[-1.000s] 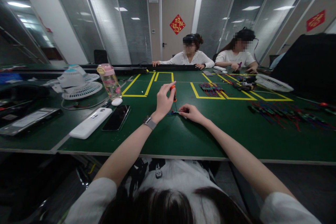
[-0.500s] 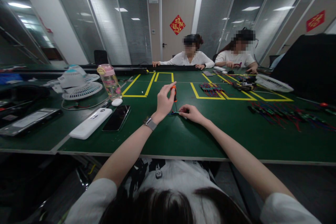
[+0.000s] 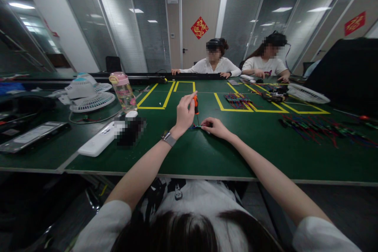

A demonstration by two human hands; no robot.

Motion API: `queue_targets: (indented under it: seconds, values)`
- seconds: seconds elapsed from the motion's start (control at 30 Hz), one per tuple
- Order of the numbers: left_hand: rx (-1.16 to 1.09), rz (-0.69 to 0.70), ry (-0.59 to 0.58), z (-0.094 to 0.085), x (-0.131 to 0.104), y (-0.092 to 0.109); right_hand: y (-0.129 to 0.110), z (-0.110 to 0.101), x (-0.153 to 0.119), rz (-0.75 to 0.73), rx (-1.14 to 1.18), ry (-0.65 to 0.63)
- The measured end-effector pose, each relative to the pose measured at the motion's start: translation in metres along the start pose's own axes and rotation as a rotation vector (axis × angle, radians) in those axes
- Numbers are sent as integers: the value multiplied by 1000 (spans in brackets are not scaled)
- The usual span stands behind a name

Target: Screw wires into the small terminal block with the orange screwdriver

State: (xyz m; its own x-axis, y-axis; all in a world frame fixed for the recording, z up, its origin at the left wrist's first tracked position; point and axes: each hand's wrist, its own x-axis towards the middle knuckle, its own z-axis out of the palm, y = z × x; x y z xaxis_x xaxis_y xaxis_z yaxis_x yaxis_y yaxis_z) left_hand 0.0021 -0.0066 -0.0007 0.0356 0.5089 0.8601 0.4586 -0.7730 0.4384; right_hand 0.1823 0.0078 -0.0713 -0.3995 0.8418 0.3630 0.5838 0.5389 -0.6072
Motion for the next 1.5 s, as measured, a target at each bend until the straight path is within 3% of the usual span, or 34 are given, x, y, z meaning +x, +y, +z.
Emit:
queue_targets:
  seconds: [1.2, 1.5]
  values:
    - [72, -7, 73, 1, 0, 2, 2, 1, 1, 16, 1, 2]
    - [24, -13, 45, 0, 1, 1, 1, 0, 1, 12, 4, -2]
